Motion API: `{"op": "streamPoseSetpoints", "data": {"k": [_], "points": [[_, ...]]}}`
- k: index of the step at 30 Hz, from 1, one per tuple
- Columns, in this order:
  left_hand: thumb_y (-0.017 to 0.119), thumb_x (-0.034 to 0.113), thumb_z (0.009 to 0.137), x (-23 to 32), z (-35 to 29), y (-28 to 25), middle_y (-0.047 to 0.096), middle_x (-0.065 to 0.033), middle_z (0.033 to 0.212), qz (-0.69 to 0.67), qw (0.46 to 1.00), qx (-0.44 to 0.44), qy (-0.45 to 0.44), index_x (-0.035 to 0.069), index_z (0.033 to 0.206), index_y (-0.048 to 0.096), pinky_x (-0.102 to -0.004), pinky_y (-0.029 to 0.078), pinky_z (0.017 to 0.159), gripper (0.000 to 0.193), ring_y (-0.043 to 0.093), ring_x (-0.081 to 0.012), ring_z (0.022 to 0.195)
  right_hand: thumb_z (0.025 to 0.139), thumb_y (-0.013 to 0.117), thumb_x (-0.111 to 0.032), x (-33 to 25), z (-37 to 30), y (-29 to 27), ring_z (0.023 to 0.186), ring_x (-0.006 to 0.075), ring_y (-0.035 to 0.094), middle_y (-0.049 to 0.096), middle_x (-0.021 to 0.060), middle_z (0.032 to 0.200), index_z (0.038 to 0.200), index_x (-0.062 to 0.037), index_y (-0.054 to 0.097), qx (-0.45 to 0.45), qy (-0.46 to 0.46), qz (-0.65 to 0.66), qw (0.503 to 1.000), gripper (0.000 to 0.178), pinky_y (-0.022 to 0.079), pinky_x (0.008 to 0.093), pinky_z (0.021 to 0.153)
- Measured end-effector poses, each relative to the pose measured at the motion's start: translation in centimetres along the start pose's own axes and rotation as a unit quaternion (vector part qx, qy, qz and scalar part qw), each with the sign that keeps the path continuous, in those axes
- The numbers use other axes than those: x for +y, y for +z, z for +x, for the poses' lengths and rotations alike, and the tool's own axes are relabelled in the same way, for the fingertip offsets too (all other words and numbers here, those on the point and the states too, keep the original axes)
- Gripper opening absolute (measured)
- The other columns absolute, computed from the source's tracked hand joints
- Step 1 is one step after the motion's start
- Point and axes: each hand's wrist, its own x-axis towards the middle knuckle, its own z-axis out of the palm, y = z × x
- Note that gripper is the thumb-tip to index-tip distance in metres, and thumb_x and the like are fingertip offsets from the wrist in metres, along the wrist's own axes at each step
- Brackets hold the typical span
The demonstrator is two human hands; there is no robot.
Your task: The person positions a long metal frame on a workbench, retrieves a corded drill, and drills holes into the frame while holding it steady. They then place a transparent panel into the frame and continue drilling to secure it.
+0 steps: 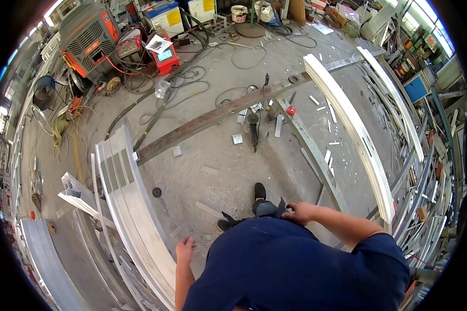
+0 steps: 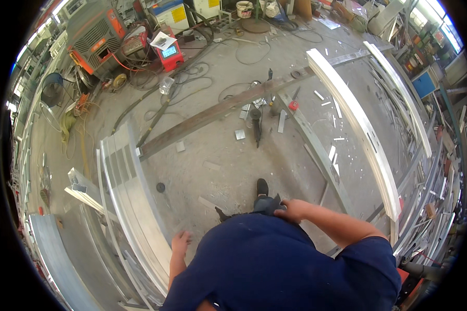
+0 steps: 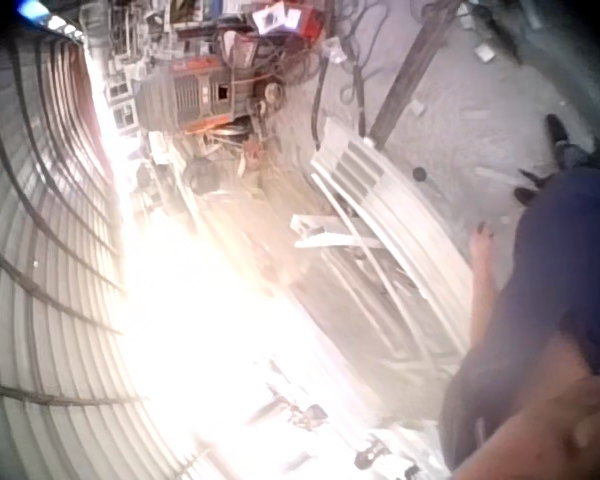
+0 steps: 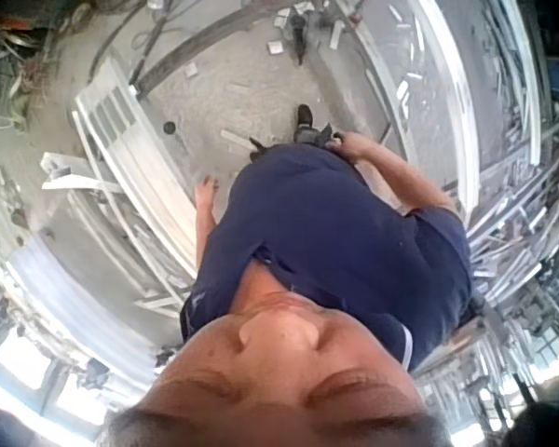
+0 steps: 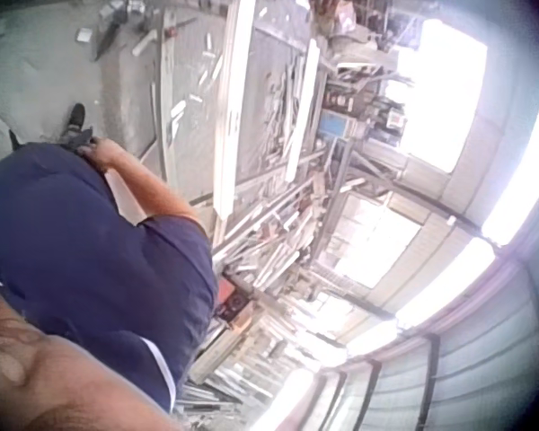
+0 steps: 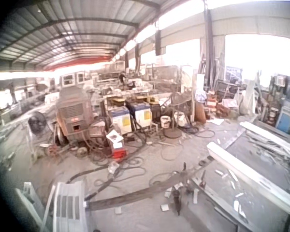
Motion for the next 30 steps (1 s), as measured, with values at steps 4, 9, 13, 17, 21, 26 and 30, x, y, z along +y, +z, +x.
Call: {"op": "streamPoseSetpoints", "data": {"k": [4,9,13,17,21,26,30], "points": [[0.063,0.023,0.091,2.3,-0.8,2.4,0.068,-0.0109,0.087,0.130,0.991,0.004,-0.030,-0.004,0.105,0.065,-0.0319,0.051,0.063,0.031,0.065,-0.0180,0.071,0.089,0.056,-0.060,1.7,0.3,-5.2,0.116,0.0373,0.057,0.061,0.0226,0.124,0.132,-0.0007,0.051,0.008,-0.012,0.053,0.998,0.073,0.047,0.0424,0.096],[0.063,0.026,0.090,1.4,-1.3,5.1,0.068,-0.0104,0.084,0.290,0.954,-0.048,-0.056,-0.004,0.103,0.066,-0.0324,0.050,0.060,0.032,0.064,-0.0188,0.067,0.088,0.058,-0.057,7.9,5.3,-8.6,0.115,0.0381,0.057,0.062,0.0211,0.121,0.129,-0.0017,0.053,0.084,-0.073,-0.013,0.994,0.069,0.046,0.0420,0.096],[0.064,0.027,0.089,-5.7,-2.2,3.4,0.068,-0.0106,0.083,0.367,0.927,-0.032,-0.066,-0.003,0.104,0.067,-0.0335,0.051,0.059,0.033,0.063,-0.0200,0.066,0.087,0.062,-0.052,9.7,10.1,-11.4,0.112,0.0363,0.060,0.064,0.0190,0.119,0.129,-0.0036,0.055,0.060,-0.067,-0.012,0.996,0.064,0.048,0.0407,0.094],[0.064,0.031,0.088,10.8,-4.1,10.7,0.069,-0.0107,0.086,0.298,0.926,-0.008,-0.232,-0.003,0.108,0.067,-0.0346,0.052,0.062,0.039,0.064,-0.0198,0.070,0.084,0.066,-0.049,14.4,11.0,-14.1,0.109,0.0337,0.063,0.067,0.0180,0.115,0.130,-0.0042,0.055,0.104,-0.022,0.052,0.993,0.065,0.049,0.0403,0.093],[0.064,0.037,0.086,2.3,1.7,5.8,0.070,-0.0119,0.087,0.276,0.939,-0.078,-0.187,-0.001,0.108,0.068,-0.0358,0.053,0.066,0.044,0.066,-0.0202,0.072,0.084,0.066,-0.048,12.8,13.2,-16.4,0.106,0.0339,0.064,0.068,0.0188,0.112,0.130,-0.0026,0.055,0.108,-0.032,0.033,0.993,0.065,0.050,0.0401,0.091],[0.065,0.043,0.084,10.5,9.8,8.4,0.071,-0.0162,0.089,0.300,0.949,-0.020,-0.095,0.002,0.103,0.071,-0.0371,0.053,0.071,0.046,0.069,-0.0249,0.078,0.083,0.067,-0.047,11.7,15.1,-18.3,0.105,0.0336,0.064,0.069,0.0187,0.110,0.129,-0.0027,0.056,0.141,0.010,0.031,0.989,0.065,0.050,0.0400,0.090],[0.064,0.045,0.084,19.7,15.5,9.7,0.071,-0.0170,0.090,0.298,0.950,-0.054,-0.074,0.002,0.103,0.071,-0.0394,0.053,0.076,0.048,0.069,-0.0288,0.083,0.083,0.067,-0.047,8.2,16.0,-20.7,0.105,0.0331,0.065,0.069,0.0188,0.109,0.128,-0.0016,0.056,0.120,0.027,0.026,0.992,0.065,0.051,0.0397,0.089]]}}
